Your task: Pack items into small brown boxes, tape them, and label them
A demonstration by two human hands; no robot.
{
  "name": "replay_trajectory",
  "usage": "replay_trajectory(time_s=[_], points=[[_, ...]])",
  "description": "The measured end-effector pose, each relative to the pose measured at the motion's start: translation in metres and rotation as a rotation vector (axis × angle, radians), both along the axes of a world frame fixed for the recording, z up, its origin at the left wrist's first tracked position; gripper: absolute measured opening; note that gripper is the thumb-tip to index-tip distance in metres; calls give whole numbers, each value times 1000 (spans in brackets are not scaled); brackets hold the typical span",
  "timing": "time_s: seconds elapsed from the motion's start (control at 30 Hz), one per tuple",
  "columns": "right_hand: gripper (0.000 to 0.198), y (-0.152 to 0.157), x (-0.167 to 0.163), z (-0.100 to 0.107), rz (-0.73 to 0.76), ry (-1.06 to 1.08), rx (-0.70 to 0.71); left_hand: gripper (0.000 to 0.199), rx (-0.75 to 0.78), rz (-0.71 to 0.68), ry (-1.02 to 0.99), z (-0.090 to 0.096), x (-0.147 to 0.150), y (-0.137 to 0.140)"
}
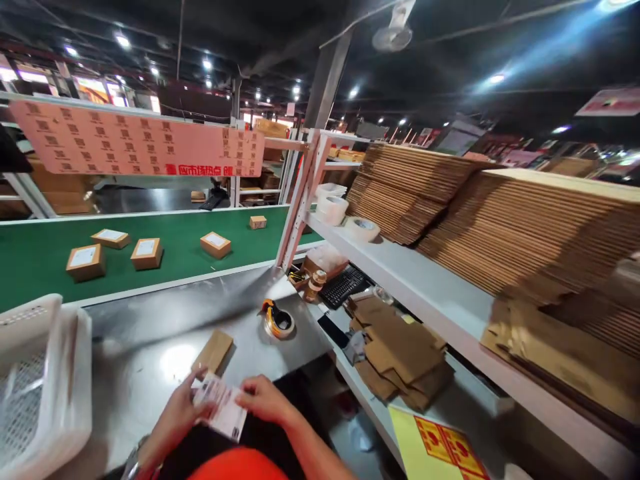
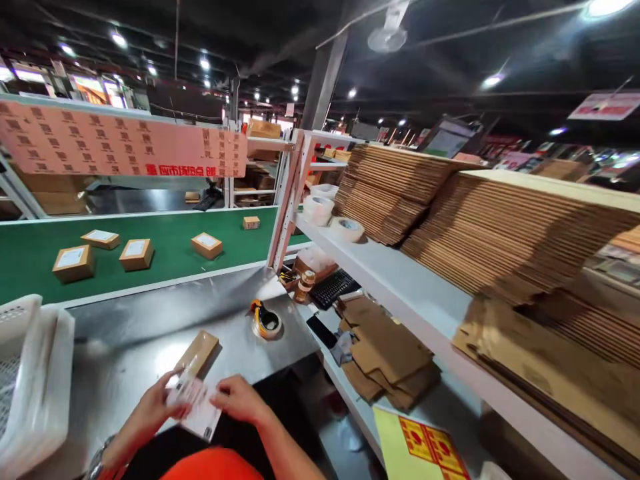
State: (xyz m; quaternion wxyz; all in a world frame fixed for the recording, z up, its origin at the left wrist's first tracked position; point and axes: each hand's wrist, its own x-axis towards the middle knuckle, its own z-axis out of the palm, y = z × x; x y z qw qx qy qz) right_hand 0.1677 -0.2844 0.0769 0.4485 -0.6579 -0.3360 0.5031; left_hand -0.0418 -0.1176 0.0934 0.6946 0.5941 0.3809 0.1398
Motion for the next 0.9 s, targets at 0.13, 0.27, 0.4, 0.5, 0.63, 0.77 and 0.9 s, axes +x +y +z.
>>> replay_trajectory(time_s=[0.13, 0.27, 0.4, 0.5, 0.63, 0.77, 0.9], points=[[56, -37, 16, 7, -449, 216, 115, 99, -81, 254, -78, 24, 39, -46], [54, -68, 15, 17, -566, 386, 210, 67, -149, 31, -40, 30, 78, -112], [51, -108, 9, 18, -502, 509, 270, 53, -73, 8, -6, 22, 99, -168], [53, -146, 11, 15, -532, 542, 233, 54, -98, 79, 6, 16, 103, -196], [57, -191, 16, 10, -595, 577, 178, 60, -153, 93, 20, 11, 109, -226], [55, -218, 19, 6, -626, 584, 167, 60, -159, 104, 9, 8, 116, -248], [55, -232, 21, 5, -624, 577, 153, 60, -152, 104, -2, 8, 118, -263]])
